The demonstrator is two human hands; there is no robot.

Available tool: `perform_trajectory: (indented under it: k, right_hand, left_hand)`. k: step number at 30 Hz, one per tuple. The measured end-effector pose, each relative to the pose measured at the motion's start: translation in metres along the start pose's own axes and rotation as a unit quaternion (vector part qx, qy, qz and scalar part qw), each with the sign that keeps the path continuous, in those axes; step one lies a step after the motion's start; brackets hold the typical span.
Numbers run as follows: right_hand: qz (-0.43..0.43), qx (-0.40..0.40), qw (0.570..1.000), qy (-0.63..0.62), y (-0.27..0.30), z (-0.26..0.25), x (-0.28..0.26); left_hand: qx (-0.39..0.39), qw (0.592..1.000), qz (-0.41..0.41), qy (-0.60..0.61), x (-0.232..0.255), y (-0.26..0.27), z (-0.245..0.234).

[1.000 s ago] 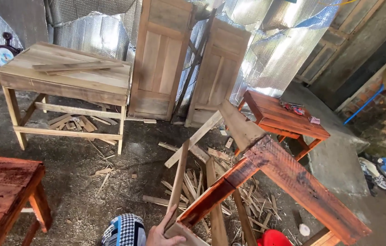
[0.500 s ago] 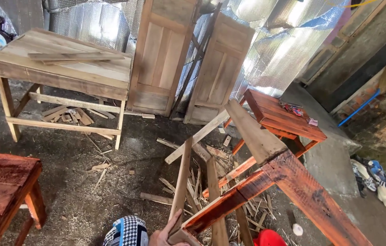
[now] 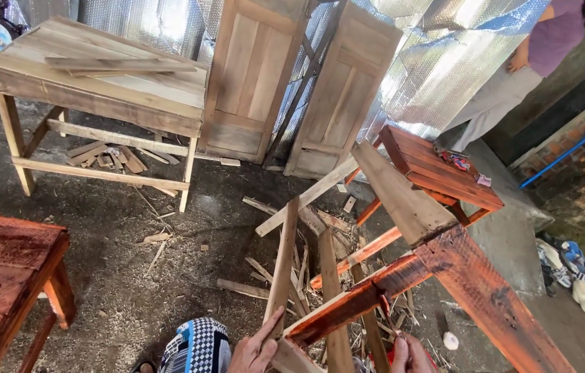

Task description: Applying dark wood stain to a wooden frame using a small brush in a workshop environment.

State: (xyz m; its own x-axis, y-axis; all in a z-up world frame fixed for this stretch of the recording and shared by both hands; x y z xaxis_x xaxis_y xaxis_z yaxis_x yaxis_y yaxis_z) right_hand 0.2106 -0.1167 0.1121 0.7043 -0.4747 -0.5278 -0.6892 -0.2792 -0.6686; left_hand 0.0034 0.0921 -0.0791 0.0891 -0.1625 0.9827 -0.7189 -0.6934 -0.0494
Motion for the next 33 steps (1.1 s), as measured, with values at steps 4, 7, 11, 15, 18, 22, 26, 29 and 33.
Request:
perform_trajectory:
  k: [4, 7, 11, 15, 18, 22, 26, 29, 33]
  right_hand:
    - [-0.002, 0.008, 1.000, -0.017, 0.004, 0.008, 0.011]
    - [0.009, 0.031, 0.999, -0.024, 0.009, 0.019, 0.042]
    - [0.057, 0.051, 0.996, -0.048, 0.016, 0.023, 0.055]
    - [0.083, 0.022, 0.994, -0.072, 0.010, 0.019, 0.048]
    - [0.068, -0.005, 0.996, -0.060, 0.003, 0.028, 0.067]
    - [0.061, -0.008, 0.995, -0.079, -0.001, 0.031, 0.070]
    - [0.083, -0.035, 0.992, -0.083, 0.006, 0.038, 0.104]
    - [0.098, -0.056, 0.990, -0.081, 0.011, 0.033, 0.094]
    - [0.080, -0.068, 0.994, 0.030, -0.007, 0.001, -0.019]
  left_hand:
    - [-0.011, 0.999, -0.045, -0.001, 0.004, 0.003, -0.003]
    - [0.013, 0.999, -0.034, 0.007, -0.010, -0.002, 0.001]
    - [-0.002, 0.999, -0.030, -0.020, -0.013, -0.004, 0.005]
    - [-0.008, 0.996, -0.085, 0.028, 0.002, 0.003, -0.002]
    - [-0.034, 0.997, -0.069, 0.011, 0.008, 0.003, -0.001]
    - [-0.025, 0.999, -0.035, 0.016, 0.002, -0.004, 0.003]
    - [-0.015, 0.992, -0.050, 0.117, 0.000, -0.004, 0.011]
    - [0.006, 0.987, -0.062, 0.146, 0.009, 0.001, 0.002]
    - [-0.011, 0.999, -0.042, 0.029, 0.004, 0.002, 0.002]
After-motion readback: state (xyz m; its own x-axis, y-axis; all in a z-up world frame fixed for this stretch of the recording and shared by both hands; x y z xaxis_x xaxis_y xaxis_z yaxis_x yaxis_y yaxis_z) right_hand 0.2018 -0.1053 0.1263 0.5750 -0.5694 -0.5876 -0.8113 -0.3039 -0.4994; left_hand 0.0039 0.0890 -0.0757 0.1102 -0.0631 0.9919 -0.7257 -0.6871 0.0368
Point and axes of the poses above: each hand's wrist, its own y-axis away from the middle knuckle, its own z-axis out of the palm, x = y × z, the point moved 10 cm from there along -y, towards the middle knuckle, and after that the axes turned 2 degrees about -y, right-handed, at the moved point
